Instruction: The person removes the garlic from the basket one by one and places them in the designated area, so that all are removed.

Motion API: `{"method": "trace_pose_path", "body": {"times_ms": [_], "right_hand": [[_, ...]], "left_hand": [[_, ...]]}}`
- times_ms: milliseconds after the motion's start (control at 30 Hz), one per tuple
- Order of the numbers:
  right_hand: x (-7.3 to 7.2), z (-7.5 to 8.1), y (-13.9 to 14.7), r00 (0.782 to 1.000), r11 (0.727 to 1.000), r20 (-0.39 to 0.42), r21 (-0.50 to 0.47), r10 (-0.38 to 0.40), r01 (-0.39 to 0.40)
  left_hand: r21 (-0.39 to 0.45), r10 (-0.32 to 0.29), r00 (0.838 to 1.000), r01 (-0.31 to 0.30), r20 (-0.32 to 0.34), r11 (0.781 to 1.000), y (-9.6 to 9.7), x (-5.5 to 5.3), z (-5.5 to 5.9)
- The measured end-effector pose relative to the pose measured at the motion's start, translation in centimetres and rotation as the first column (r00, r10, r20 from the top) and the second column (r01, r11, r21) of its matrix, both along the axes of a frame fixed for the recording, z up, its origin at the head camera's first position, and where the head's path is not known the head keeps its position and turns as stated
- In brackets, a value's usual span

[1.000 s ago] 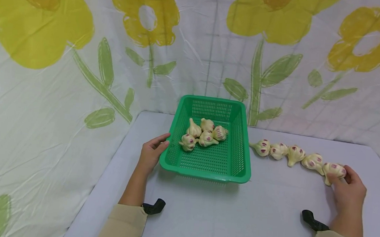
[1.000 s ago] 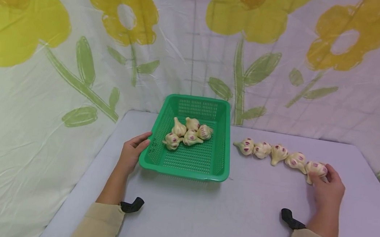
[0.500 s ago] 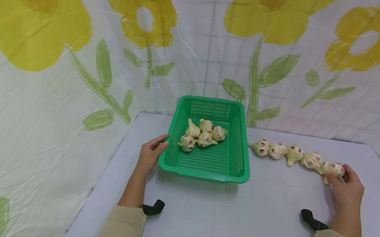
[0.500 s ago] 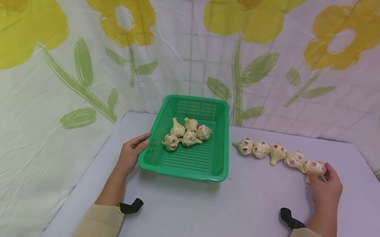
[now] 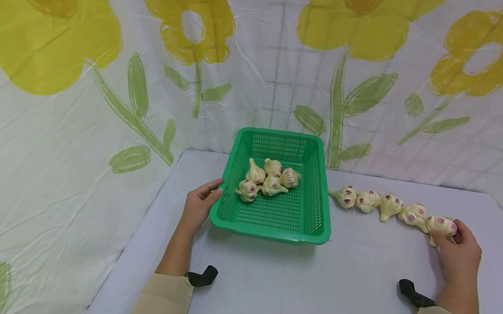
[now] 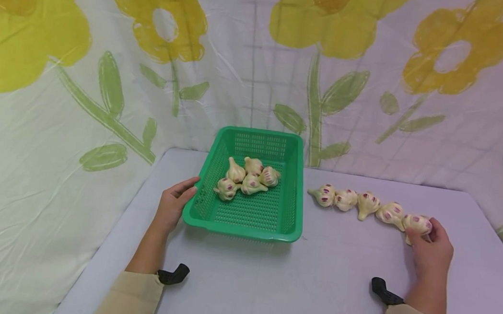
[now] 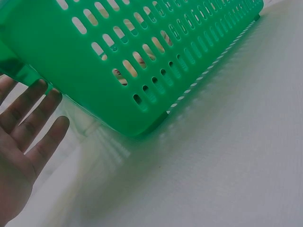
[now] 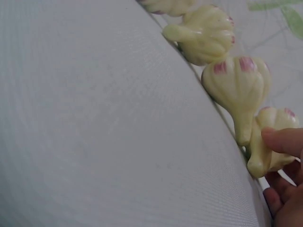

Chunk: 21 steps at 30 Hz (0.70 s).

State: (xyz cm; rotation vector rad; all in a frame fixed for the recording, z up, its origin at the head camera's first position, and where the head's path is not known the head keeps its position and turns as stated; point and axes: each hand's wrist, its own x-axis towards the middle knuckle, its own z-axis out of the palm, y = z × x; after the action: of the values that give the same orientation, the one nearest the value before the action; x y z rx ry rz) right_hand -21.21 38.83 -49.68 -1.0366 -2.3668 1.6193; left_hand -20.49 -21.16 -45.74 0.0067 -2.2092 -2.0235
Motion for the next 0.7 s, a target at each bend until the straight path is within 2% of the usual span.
{"method": "trace_pose_path", "body": {"times_ms": [167, 367, 700], "right_hand": [[-0.09, 0.08, -0.02, 1.000, 1.000, 0.007, -0.024, -0.010, 0.011], [0.08, 0.22, -0.11, 1.000, 0.999, 0.012, 0.030, 0.013, -0.013], [-0.05, 0.10, 0.12, 0.999, 1.000, 0.039, -0.011, -0.009, 0.009]], "left_hand": [[0.003, 0.001, 1.000, -0.001, 0.016, 1.000, 0.03, 0.05, 0.08], [0.015, 0.002, 1.000, -0.002, 0.014, 1.000, 0.02, 0.01, -0.04], [0.013, 0.003, 1.000, -0.003, 0.012, 1.000, 0.02, 0.03, -0.09]]}}
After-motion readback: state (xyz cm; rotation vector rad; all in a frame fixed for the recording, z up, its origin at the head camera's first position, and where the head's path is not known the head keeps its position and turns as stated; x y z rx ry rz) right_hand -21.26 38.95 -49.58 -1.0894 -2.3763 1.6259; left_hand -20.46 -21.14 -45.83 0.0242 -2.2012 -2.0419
